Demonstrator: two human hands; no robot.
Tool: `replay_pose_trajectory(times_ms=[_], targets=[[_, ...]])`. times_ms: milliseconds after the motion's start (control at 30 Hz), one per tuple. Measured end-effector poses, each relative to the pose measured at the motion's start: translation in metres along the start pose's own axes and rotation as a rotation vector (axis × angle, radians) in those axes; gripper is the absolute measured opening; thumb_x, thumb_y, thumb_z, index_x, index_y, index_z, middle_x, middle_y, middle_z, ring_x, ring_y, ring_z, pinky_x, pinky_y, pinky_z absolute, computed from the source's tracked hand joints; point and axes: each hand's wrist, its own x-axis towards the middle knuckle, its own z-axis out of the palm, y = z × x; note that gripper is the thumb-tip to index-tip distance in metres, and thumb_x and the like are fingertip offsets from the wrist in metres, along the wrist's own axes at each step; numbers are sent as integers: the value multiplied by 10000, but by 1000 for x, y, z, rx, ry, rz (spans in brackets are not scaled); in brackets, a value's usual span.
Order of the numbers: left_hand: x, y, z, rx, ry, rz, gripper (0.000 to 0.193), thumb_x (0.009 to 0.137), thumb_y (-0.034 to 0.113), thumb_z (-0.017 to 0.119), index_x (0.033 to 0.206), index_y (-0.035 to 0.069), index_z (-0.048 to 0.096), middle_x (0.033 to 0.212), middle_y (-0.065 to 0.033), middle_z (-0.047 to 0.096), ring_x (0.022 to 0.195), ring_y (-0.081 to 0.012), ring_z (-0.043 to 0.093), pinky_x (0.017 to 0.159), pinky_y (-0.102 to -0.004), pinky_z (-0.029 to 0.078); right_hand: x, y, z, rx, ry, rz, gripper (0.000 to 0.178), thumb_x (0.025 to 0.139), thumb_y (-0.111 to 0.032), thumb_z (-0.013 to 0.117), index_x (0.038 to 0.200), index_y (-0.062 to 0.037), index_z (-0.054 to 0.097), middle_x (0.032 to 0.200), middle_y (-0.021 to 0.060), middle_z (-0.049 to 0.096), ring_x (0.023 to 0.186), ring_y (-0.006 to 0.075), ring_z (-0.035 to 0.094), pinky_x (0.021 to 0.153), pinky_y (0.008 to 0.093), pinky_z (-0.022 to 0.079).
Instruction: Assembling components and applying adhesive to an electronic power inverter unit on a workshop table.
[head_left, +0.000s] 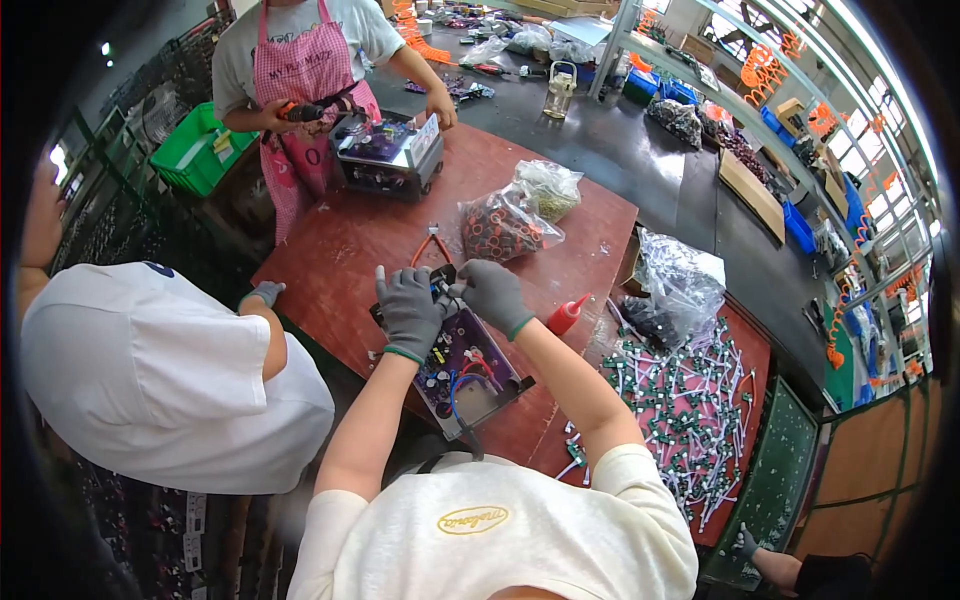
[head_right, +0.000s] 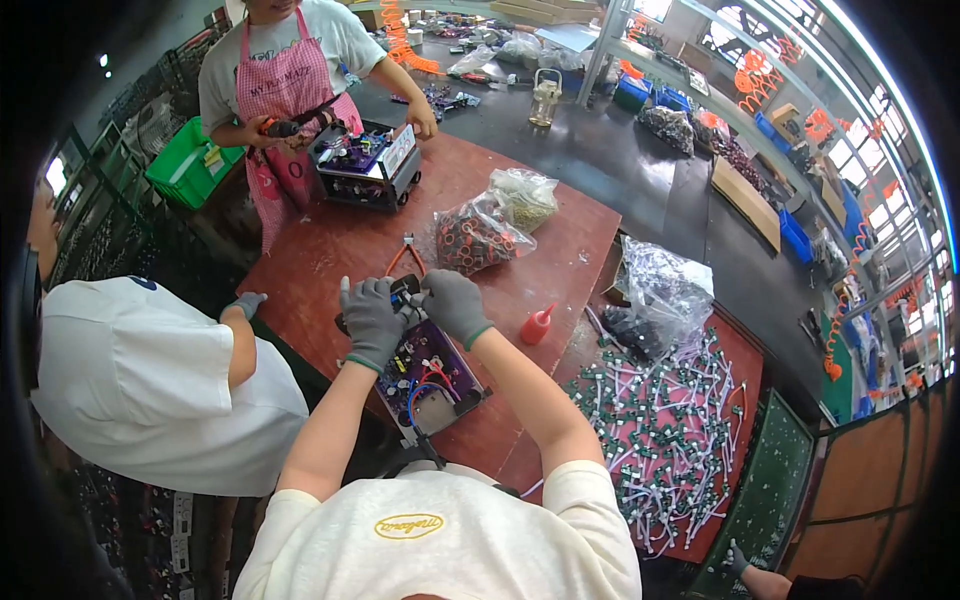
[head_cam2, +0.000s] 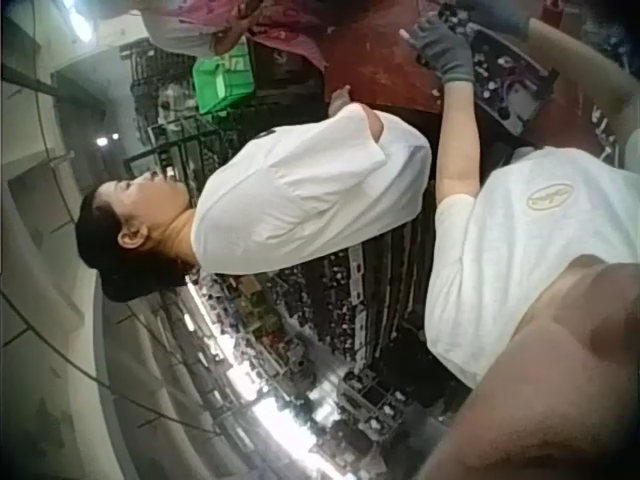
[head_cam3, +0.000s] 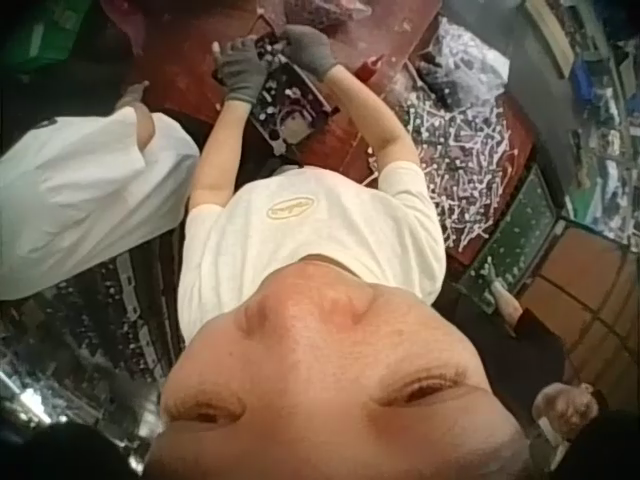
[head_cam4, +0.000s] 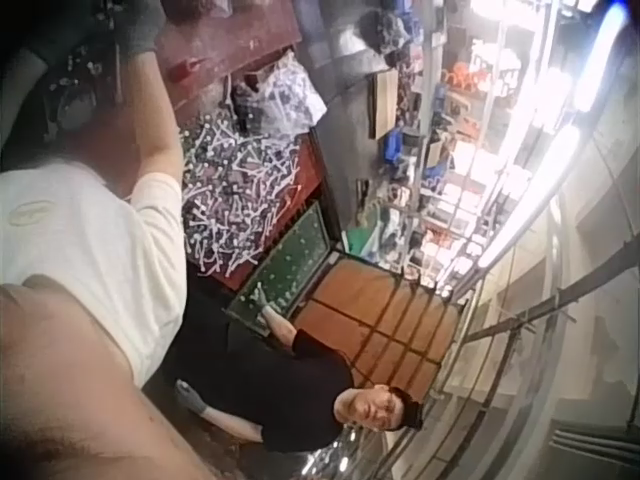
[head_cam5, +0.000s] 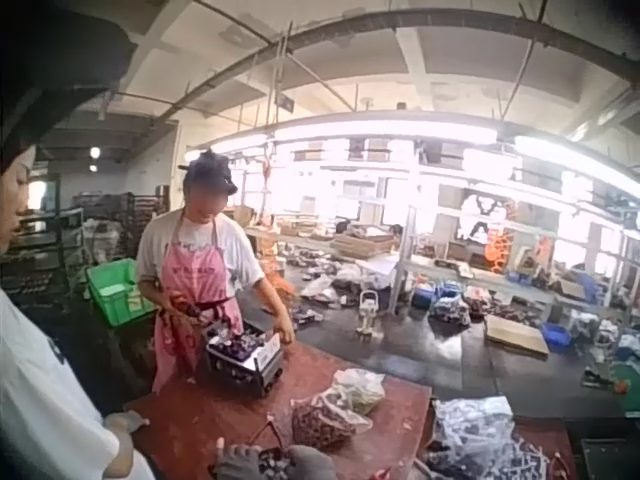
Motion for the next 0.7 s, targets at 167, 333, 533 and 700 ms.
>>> replay_pose_trajectory(times_ms=[167, 333, 533, 700], targets=[[1, 3, -6, -30, 6, 5, 501, 695, 405, 714, 1078, 124, 555, 978, -61, 569, 1009, -239, 540, 1100, -487, 219, 4, 9, -1, -148, 222, -192, 551, 702, -261, 753, 1165, -52, 541, 1120, 120, 588, 1033, 318, 558, 828, 391, 472], [-4, 1, -2, -65, 75, 11, 525, 678, 399, 721, 1086, 114, 555, 972, -64, 574, 1005, -234, 544, 1104, -487, 216, 8, 14, -3, -55, 182, -491, 624, 721, -196, 725, 1273, -32, 485, 1194, 148, 562, 1088, 331, 543, 913, 390, 461], [-4, 0, -5, -68, 4, -12, 507, 678, 368, 725, 1082, 108, 563, 960, -62, 577, 1005, -218, 544, 1118, -492, 205, 11, 14, -2, 46, 45, -573, 588, 746, -99, 681, 1296, -36, 483, 1252, 150, 545, 1128, 330, 533, 953, 385, 445], [-3, -2, -6, -93, 12, -11, 509, 673, 355, 732, 1082, 107, 560, 962, -63, 574, 1010, -224, 542, 1124, -496, 189, 19, 3, -14, 6, -61, -645, 598, 736, -78, 671, 1304, -69, 484, 1249, 154, 544, 1108, 334, 549, 926, 388, 464]])
